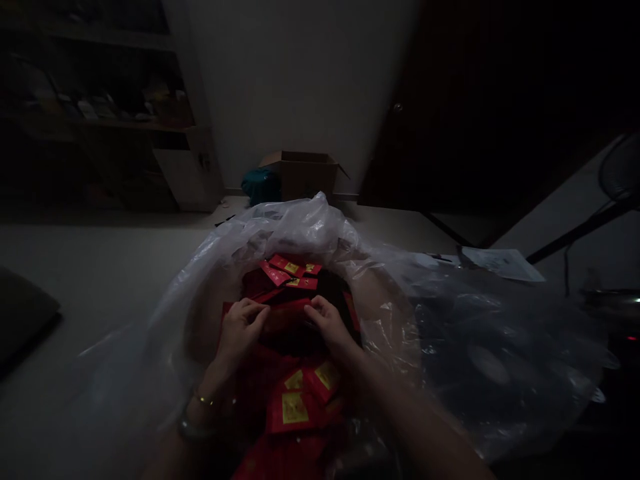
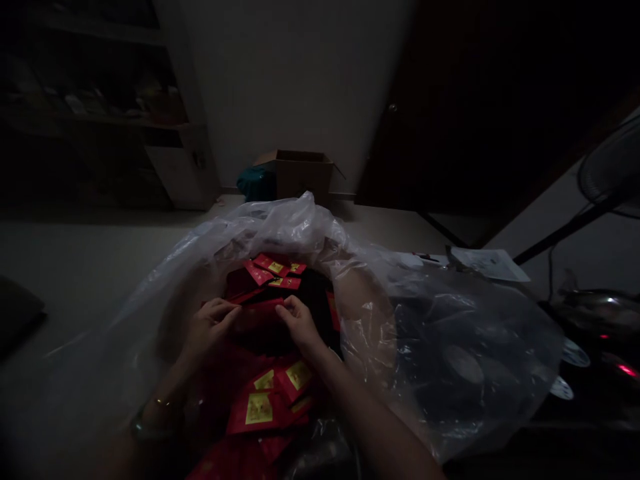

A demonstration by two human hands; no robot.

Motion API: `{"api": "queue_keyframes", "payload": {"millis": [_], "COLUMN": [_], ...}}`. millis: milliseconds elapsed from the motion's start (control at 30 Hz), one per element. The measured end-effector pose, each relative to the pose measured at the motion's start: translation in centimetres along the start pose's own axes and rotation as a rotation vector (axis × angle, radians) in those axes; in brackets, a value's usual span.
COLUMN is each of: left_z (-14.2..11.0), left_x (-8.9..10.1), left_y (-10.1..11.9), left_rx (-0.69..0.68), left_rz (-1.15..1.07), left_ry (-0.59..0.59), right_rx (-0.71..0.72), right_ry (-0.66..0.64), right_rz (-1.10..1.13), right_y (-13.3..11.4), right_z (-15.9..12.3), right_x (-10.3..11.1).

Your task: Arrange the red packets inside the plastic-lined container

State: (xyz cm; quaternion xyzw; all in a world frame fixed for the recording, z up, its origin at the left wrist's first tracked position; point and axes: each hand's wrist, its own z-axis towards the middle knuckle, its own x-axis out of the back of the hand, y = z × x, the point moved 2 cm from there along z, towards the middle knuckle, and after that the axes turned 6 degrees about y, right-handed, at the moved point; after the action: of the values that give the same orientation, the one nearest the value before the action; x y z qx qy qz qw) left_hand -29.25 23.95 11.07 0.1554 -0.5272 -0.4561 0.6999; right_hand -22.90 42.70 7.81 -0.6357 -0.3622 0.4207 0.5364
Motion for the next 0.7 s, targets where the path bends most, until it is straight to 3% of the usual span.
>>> {"api": "queue_keyframes", "payload": {"millis": [100, 233, 367, 533, 700], "left_z": [-0.4, -1.6, -2.6, -2.6, -2.4], "left_x": [0.0, -0.3, -1.7, -4.0, -5.2], "left_y": [0.6, 2.9, 3.7, 1.1, -0.2], "left_rx": [-0.069, -0.291, -0.445, -0.318, -0.26], "left_rz": [0.112, 0.365, 0.422, 0.242, 0.033], "left_ry": [0.019, 0.103, -0.087, -0.177, -0.093], "right_rx": [-0.129, -0.183, -0.142, -0.066, -0.063], "right_ry": [-0.049, -0.085, -0.119, -0.173, -0.195], "right_rz": [0.137, 0.216, 0.155, 0.033, -0.012], "right_y": [1.0, 2.2, 2.5, 1.8, 0.8], "right_z": [-0.3, -0.4, -0.5, -0.6, -0.3], "right_x": [-0.7, -1.3, -1.6, -1.5, -0.9]}}
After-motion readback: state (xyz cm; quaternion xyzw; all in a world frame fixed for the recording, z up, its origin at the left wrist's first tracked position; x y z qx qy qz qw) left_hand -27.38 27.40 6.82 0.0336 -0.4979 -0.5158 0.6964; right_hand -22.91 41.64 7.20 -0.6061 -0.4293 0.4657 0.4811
